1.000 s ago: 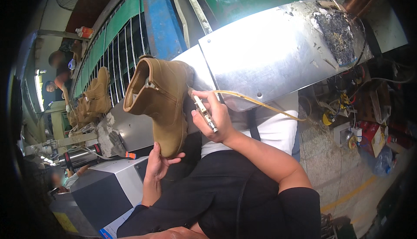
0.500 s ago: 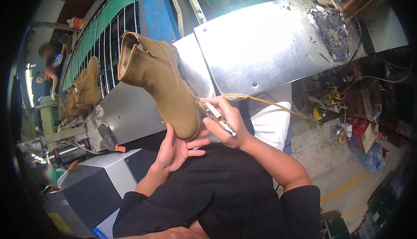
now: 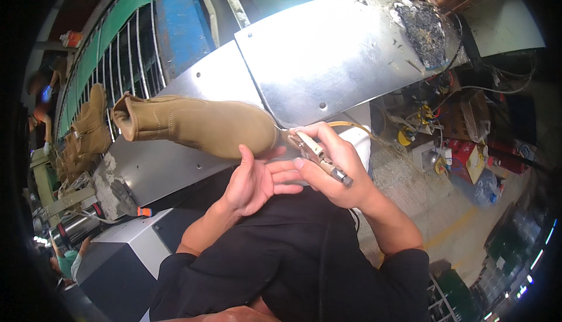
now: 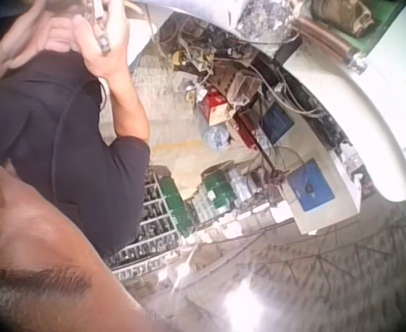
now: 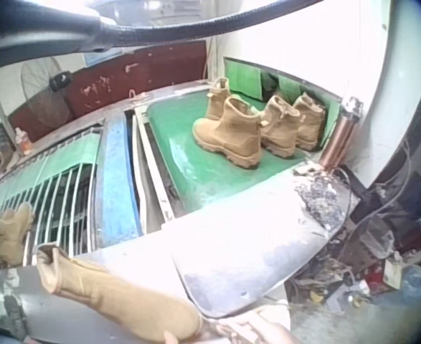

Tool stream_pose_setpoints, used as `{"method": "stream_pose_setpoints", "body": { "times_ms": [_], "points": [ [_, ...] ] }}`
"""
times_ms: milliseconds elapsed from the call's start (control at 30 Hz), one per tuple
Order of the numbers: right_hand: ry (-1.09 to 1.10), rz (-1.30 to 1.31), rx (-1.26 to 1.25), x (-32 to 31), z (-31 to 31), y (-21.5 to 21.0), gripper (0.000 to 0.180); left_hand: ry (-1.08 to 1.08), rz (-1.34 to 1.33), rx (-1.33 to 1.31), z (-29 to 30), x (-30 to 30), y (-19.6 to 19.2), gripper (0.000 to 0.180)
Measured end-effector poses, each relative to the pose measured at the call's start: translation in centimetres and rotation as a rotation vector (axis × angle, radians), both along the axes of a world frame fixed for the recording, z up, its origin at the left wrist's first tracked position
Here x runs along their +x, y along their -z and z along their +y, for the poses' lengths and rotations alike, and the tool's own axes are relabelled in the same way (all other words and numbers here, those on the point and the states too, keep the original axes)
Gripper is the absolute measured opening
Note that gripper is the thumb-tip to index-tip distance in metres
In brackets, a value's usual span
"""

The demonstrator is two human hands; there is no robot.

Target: The person applies adhesive to the edges of several boot soles and shoe uppers using a handheld applicator, then places the items onto a conveyor belt.

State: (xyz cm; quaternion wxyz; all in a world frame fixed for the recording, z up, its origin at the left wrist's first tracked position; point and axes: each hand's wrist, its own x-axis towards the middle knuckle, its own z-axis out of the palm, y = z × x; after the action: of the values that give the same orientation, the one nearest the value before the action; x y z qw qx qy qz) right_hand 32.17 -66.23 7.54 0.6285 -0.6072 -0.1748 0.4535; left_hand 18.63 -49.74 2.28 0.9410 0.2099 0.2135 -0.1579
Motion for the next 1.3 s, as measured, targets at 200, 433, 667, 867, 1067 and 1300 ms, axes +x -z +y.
{"method": "stream_pose_setpoints", "body": {
  "times_ms": [200,433,667,867,1067,1300],
  "points": [
    [0.171,-0.107,0.155,-2.8,0.6,1.6,0.04,-0.057,-0.076,-0.011,-0.5,2.9,1.0,0.077],
    [0.2,-0.644,0.095,-5.1,1.4,7.2,0.049,-0.133,-0.059,0.11,-0.8,6.1,0.4,0.086],
    [0.235,-0.18,0.349,1.6,-1.8,6.5,0.047,0.379,-0.662,1.141,5.9,1.8,-4.6,0.07],
    [0.667,-0.538,0.187,11.4,-5.3,6.0,0.048,0.104,-1.219,0.818,19.1,-6.3,-10.8,0.067],
    [0.779,-0.642,-0.091,15.3,-5.1,6.8,0.04,0.236,-0.389,2.157,17.0,-3.7,-14.2,0.032],
    [0.797,-0.36,0.245,16.7,-3.1,7.6,0.049,-0.064,-0.294,2.258,17.1,0.8,-13.7,0.013]
  ]
}}
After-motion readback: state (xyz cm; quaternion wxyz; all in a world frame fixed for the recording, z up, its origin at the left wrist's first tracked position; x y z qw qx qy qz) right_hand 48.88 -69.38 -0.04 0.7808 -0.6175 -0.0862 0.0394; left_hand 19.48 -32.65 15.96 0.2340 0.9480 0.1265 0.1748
